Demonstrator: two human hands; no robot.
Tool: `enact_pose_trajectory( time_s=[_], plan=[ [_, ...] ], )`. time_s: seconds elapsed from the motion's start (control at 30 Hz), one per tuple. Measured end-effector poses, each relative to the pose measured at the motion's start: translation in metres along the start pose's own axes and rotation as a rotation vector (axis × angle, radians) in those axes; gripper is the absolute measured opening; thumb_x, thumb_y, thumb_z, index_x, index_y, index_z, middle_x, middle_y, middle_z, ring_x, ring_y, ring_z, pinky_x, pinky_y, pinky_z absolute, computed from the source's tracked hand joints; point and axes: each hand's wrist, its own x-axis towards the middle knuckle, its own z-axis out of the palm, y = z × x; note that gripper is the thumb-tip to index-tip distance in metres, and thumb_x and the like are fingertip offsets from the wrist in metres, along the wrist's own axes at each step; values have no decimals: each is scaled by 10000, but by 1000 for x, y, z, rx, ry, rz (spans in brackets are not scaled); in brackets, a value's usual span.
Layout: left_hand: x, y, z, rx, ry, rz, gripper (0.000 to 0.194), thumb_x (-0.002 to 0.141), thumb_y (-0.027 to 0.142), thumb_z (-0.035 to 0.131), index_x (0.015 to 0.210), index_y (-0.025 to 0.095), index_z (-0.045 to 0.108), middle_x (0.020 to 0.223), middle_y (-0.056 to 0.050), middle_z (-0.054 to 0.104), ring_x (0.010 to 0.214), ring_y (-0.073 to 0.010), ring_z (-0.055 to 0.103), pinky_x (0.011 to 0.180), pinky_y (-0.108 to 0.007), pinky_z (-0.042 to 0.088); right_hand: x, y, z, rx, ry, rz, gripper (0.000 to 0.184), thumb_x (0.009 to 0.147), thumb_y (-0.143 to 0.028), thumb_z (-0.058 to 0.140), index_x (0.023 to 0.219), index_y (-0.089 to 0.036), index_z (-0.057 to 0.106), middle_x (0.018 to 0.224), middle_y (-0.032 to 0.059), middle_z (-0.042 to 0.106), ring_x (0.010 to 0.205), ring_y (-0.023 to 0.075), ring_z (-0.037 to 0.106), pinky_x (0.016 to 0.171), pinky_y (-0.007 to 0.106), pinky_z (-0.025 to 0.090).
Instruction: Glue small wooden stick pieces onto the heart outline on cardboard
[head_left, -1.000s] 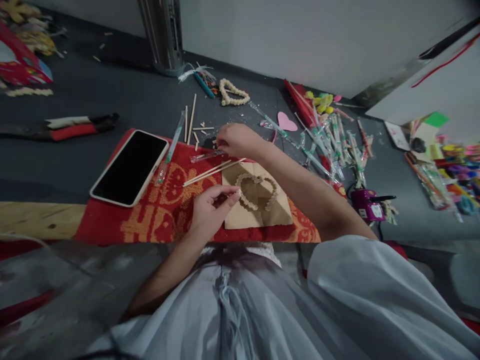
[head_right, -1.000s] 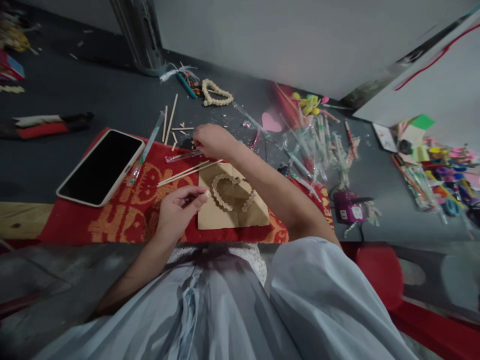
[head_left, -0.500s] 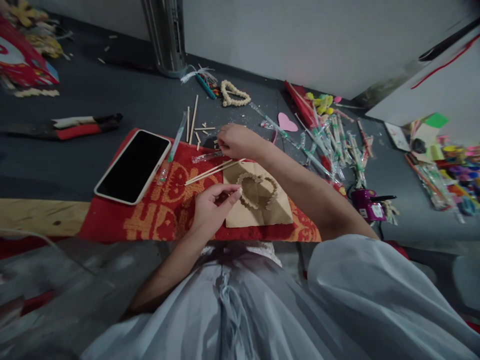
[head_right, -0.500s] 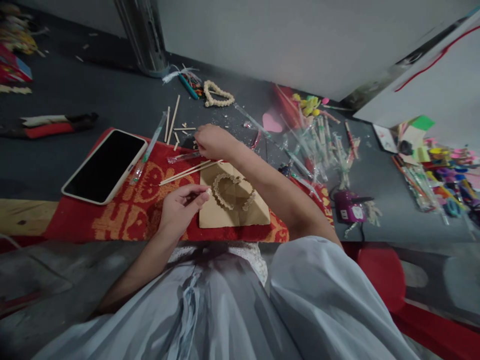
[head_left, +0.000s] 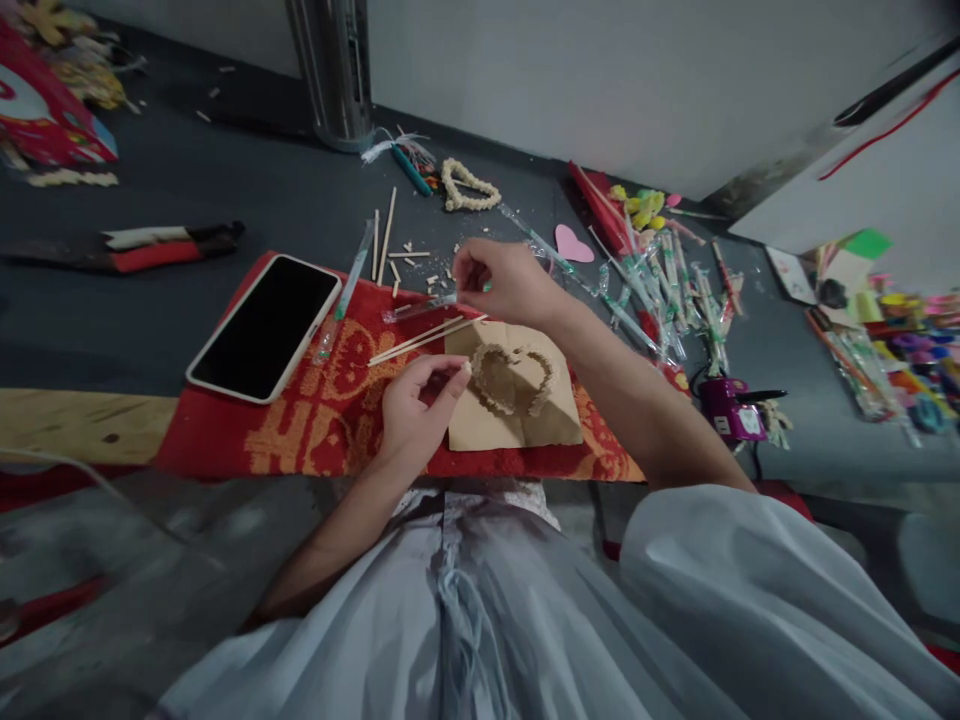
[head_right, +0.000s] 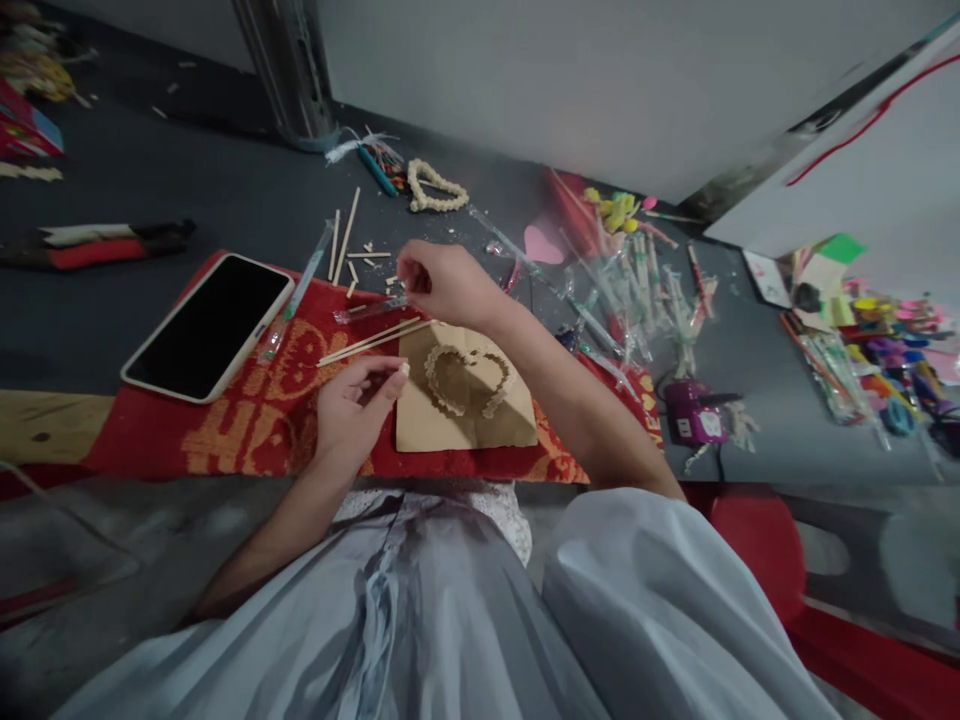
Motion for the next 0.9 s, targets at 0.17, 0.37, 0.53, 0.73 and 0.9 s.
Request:
enact_pose_trajectory(
  time_s=[0.17, 0.37, 0.53, 0.73, 0.9],
  plan=[
    [-1, 2, -2, 194, 72, 358, 134, 893, 317, 672, 943, 212, 738, 1104, -75, 741, 1048, -188, 683, 850, -284, 549, -35, -27, 1, 120, 34, -29, 215, 722, -96, 550, 924, -168, 570, 848, 23, 674, 735, 125, 592, 711, 273, 456],
    [-1, -3, -4, 277, 49, 511, 133, 887, 233, 674, 1015, 226, 713, 1196, -55, 726, 1148, -192, 663, 1031, -331, 501, -62, -51, 1, 70, 73, -16, 249, 760, -89, 531, 987, -188, 557, 920, 30, 672, 821, 143, 596, 750, 279, 448],
    [-2, -11, -3, 224, 22, 500, 140, 889, 238, 674, 1022, 224, 713, 1143, -47, 733, 1118, -186, 670, 1004, -325, 522, -73, -57, 2, 93, 137, 14, 202, 790, -96, 541, 967, -194, 536, 890, 15, 649, 812, 137, 599, 763, 289, 469],
    [-3, -11, -1, 6, -7, 418, 151, 876, 232, 704, 1027, 223, 719, 1159, -46, 739, 1096, -165, 700, 955, -275, 551, -80, -48, 15, 331, 278, -49, 176, 871, -241, 627, 971, -226, 483, 856, -25, 627, 791, 109, 618, 750, 280, 537],
    [-2, -8, 1, -72, 36, 371, 147, 848, 293, 750, 966, 207, 739, 1032, -44, 776, 965, -142, 741, 826, -206, 583, -83, -45, 21, 443, 346, -102, 230, 885, -294, 665, 954, -236, 453, 865, -35, 643, 775, 83, 645, 742, 254, 553]
  ],
)
